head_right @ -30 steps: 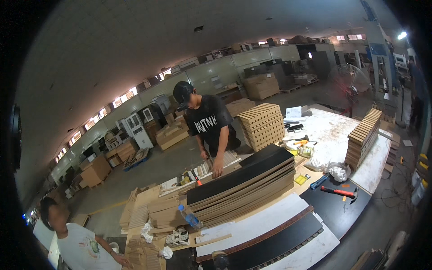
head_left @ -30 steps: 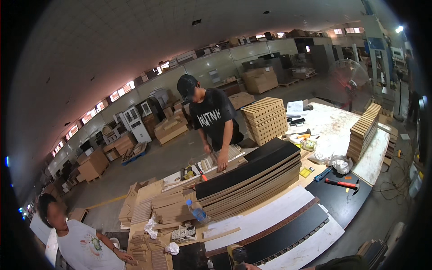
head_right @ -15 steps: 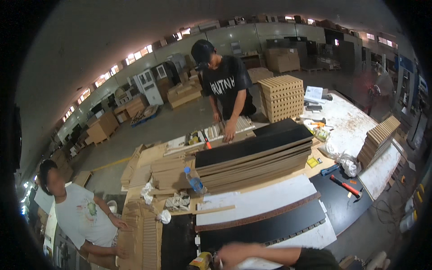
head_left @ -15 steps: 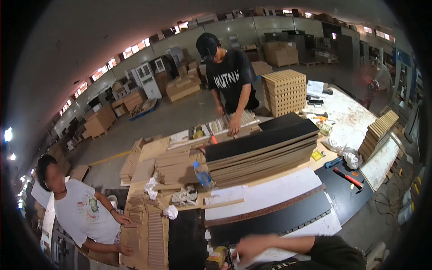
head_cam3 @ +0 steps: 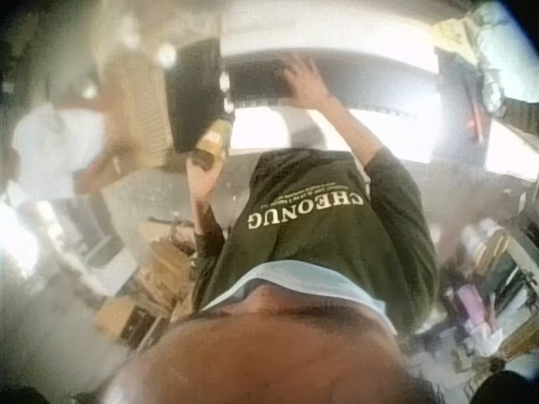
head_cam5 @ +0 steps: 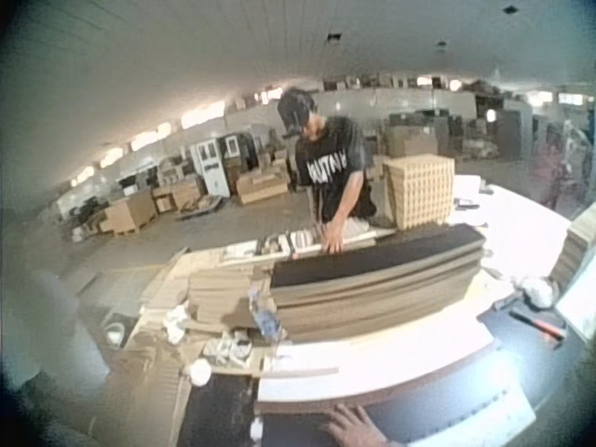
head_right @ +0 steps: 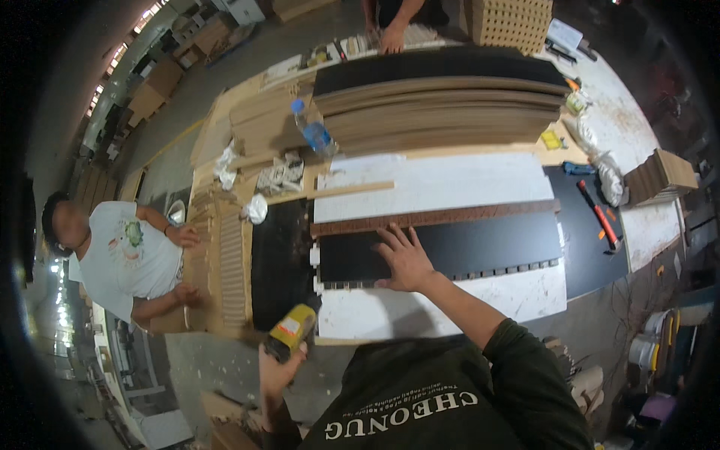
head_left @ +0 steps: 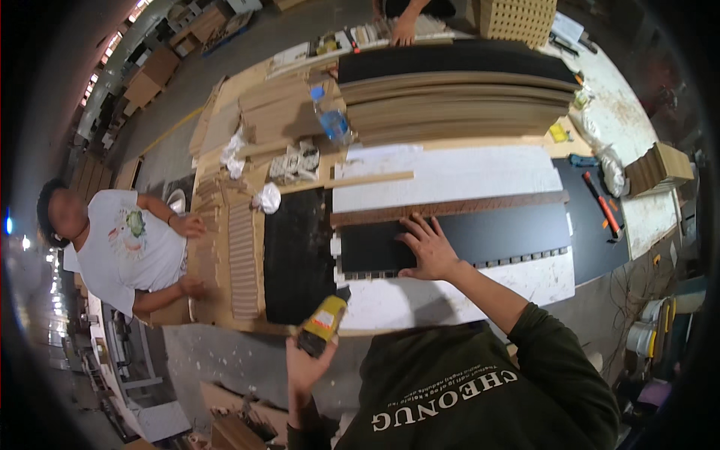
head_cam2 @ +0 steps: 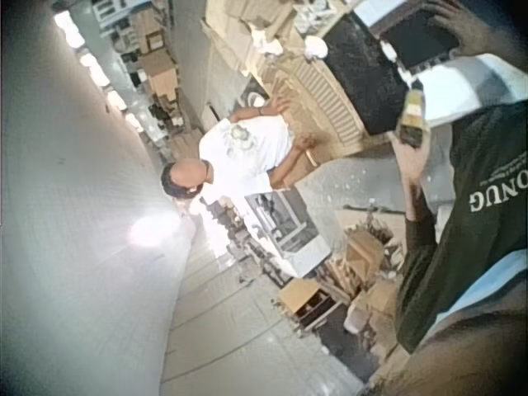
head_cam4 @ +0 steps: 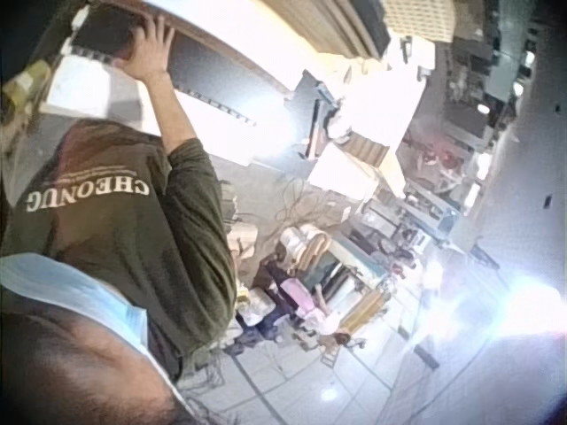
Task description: Assembling wooden furniture components by nailing slats into a frame using a pneumatic nail gun.
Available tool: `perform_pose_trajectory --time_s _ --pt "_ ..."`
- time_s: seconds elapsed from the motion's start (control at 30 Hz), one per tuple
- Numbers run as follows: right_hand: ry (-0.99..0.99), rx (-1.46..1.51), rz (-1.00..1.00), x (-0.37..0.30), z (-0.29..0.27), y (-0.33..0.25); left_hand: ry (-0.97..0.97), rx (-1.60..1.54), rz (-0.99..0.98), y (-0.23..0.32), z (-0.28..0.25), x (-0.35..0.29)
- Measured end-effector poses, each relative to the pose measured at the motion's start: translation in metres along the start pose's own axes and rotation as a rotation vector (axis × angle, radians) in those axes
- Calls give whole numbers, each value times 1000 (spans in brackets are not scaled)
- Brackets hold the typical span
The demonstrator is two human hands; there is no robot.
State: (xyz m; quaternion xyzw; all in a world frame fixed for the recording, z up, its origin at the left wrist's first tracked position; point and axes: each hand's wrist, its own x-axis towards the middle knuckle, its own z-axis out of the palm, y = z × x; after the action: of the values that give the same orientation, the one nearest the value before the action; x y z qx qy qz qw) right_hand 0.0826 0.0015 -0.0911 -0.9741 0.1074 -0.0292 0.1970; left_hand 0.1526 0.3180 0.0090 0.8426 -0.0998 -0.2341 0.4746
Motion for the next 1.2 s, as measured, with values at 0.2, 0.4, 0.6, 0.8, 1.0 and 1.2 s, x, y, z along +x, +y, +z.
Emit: perform_pose_trajectory --time_s 0.2,0.4,0.6,0.8,1.0,1.2 --pt "18 102 42 10 32 -41 -90 274 19 19 -21 53" --pt "118 82 13 27 57 -66 -236 403 -102 46 -10 90" --pt "11 -40 90 20 36 -42 -359 510 -15 34 -7 113" --pt "86 -195 350 -5 15 32 -355 407 -30 29 -15 115" --pt "163 -181 547 -5 -1 62 -389 447 -24 38 -6 117" --pt "276 -141 525 -6 3 64 -411 437 -30 36 2 122"
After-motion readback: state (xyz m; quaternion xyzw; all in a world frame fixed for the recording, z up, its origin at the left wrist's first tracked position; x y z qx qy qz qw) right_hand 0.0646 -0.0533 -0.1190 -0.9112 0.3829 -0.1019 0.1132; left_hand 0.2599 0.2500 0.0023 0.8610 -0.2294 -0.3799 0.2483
